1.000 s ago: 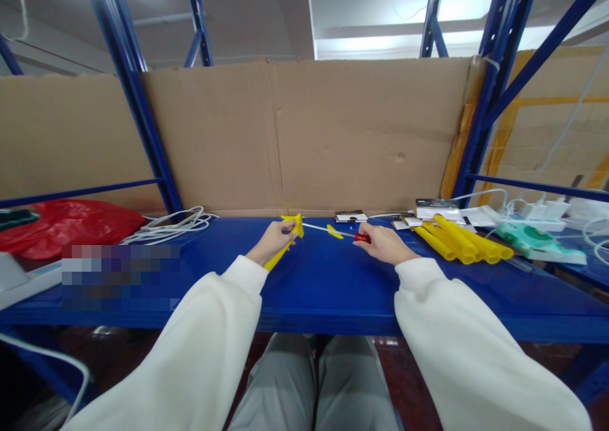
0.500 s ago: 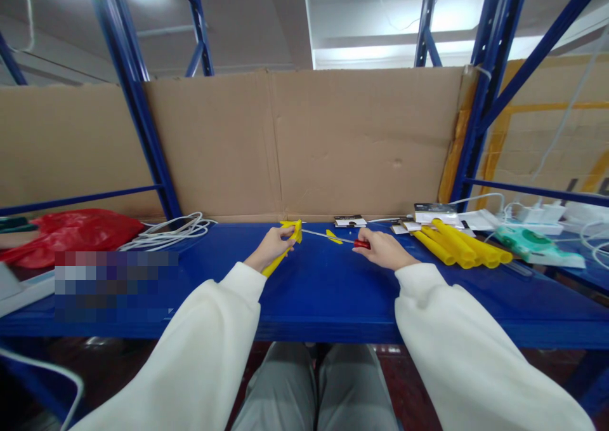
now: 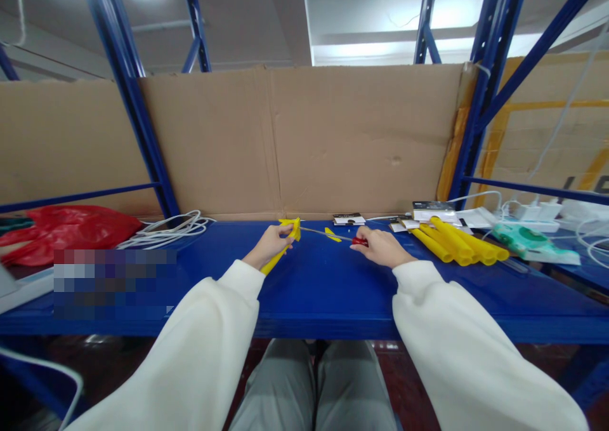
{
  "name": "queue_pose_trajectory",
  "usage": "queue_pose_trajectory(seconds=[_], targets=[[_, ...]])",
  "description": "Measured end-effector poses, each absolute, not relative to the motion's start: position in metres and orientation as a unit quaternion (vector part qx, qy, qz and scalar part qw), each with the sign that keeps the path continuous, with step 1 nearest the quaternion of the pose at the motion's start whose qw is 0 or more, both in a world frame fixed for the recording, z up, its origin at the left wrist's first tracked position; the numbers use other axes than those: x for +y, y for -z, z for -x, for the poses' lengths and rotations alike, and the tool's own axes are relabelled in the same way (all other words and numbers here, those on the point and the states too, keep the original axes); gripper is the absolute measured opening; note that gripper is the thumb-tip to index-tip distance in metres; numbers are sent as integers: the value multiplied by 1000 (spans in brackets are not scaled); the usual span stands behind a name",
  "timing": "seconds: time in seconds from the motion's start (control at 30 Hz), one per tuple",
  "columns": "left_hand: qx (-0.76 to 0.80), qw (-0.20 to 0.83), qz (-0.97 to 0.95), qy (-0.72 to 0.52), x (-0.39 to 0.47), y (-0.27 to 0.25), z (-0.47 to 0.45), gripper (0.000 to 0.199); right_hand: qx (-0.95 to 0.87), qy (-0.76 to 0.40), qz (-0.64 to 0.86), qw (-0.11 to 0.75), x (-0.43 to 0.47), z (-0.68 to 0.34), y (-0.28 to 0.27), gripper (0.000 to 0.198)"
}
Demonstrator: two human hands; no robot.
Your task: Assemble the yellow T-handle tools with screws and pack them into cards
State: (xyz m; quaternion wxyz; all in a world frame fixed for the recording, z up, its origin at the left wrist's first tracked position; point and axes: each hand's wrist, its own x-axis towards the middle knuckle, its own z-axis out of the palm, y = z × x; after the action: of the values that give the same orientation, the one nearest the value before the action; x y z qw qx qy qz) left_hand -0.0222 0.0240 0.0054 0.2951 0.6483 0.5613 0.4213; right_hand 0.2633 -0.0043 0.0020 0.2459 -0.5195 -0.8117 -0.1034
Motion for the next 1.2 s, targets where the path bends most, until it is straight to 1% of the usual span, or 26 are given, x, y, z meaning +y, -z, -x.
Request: queue_pose_trajectory(seconds=[0.13,0.27,0.33,0.43,0.53,0.63,0.8,0.93,1.03,1.13,1.2], targets=[[565,287,-651,-419,22,-7,22,43,-819,84,523,222,-7,-260,-5,21],[566,284,-654,-414,20,-8,22,45,-827,54,503,245,-3,-261,-2,13],[565,283,-656,-413,20,-9,22,46,-824,67,504,250,-2,-263,-1,14],[566,284,-656,-410,19,-9,22,46,-819,99,515,233,-3,-264,-2,14],[573,286,-651,-409,19,-9,21,48,-815,109,528,214,-5,-262,-5,22],[576,289,-644,-412,20,-9,20,49,-826,80,518,207,-6,-260,-5,28],[572,295,-643,-415,21,-8,20,50,-822,53,512,243,-4,-261,-1,16],[574,294,-643,-413,20,-9,20,50,-817,79,521,233,-5,-262,-2,11],[580,288,-641,-411,19,-10,20,51,-815,89,525,230,-7,-262,-5,15],[583,284,-640,-412,20,-10,20,49,-819,75,522,229,-8,-261,-5,19],[581,284,-640,-414,22,-9,21,48,-823,60,514,235,-7,-261,-4,18]])
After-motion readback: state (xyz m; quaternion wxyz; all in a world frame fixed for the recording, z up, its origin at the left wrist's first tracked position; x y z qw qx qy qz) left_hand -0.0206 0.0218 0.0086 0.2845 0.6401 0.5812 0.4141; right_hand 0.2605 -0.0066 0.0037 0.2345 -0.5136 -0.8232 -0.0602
